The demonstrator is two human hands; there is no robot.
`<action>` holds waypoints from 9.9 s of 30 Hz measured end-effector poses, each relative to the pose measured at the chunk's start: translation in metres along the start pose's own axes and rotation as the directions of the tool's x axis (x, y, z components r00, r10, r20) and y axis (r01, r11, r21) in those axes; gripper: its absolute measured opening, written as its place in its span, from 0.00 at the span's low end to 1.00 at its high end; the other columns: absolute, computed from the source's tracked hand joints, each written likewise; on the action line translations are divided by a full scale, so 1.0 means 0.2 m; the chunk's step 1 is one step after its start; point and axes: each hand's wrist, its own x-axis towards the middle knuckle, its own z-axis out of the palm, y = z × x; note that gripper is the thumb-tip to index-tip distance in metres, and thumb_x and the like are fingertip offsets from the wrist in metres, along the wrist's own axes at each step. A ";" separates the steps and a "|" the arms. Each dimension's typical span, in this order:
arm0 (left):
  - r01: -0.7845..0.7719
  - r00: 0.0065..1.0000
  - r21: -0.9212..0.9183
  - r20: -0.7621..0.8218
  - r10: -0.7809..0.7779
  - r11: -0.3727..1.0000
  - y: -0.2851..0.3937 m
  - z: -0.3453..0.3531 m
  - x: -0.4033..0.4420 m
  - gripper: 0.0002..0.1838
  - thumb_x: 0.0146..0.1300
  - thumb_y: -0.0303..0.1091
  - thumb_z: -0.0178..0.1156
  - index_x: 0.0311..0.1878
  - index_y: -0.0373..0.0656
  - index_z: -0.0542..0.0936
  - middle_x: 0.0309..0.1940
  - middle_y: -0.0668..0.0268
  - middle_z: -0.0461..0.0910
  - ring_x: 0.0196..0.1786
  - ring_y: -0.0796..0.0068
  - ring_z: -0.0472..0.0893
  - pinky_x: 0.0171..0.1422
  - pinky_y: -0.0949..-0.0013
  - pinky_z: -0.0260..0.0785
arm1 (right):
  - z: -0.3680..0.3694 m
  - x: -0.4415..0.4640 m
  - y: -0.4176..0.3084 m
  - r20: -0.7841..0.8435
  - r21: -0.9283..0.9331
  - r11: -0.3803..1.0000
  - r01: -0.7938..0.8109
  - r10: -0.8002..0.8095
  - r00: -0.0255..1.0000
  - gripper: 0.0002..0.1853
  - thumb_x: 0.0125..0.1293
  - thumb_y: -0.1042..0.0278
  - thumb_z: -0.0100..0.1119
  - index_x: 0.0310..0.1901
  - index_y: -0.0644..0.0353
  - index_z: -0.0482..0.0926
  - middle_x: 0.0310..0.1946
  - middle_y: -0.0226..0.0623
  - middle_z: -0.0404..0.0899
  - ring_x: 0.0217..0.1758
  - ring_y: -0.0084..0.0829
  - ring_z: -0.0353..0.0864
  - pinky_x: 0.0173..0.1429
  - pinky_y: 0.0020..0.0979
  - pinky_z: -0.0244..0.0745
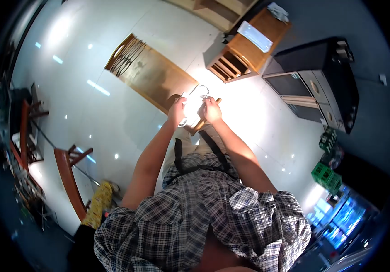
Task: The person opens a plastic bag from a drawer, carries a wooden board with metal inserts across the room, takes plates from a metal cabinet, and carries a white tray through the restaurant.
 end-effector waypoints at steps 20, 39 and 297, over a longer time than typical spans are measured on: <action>-0.266 0.899 -0.119 0.327 0.291 0.957 0.66 0.76 0.11 0.13 0.55 0.21 0.44 0.42 0.37 0.74 0.37 0.52 0.76 0.40 0.56 0.76 0.45 0.65 0.69 | -0.66 -0.36 0.45 -0.443 0.248 0.927 -0.280 0.366 0.818 0.21 0.51 0.83 0.47 0.49 0.60 0.69 0.42 0.44 0.70 0.36 0.38 0.74 0.41 0.33 0.73; -0.348 0.610 -0.093 0.733 0.301 0.933 1.43 2.05 -0.10 0.05 0.57 0.26 0.56 0.35 0.36 0.77 0.36 0.58 0.75 0.35 0.66 0.78 0.43 0.69 0.70 | -1.37 -1.29 1.23 -0.246 0.554 0.399 -0.731 0.917 0.315 0.16 0.52 0.75 0.53 0.45 0.53 0.71 0.19 0.37 0.71 0.23 0.38 0.74 0.30 0.37 0.70; -0.994 -0.111 -0.102 0.938 -0.327 0.045 -1.07 -2.09 2.09 0.32 0.55 0.27 0.47 0.66 0.55 0.59 0.69 0.66 0.51 0.71 0.64 0.48 0.71 0.46 0.41 | 1.67 2.01 -2.45 0.008 0.666 0.227 -0.710 0.950 0.311 0.19 0.48 0.68 0.54 0.45 0.59 0.76 0.41 0.51 0.77 0.46 0.47 0.75 0.51 0.40 0.70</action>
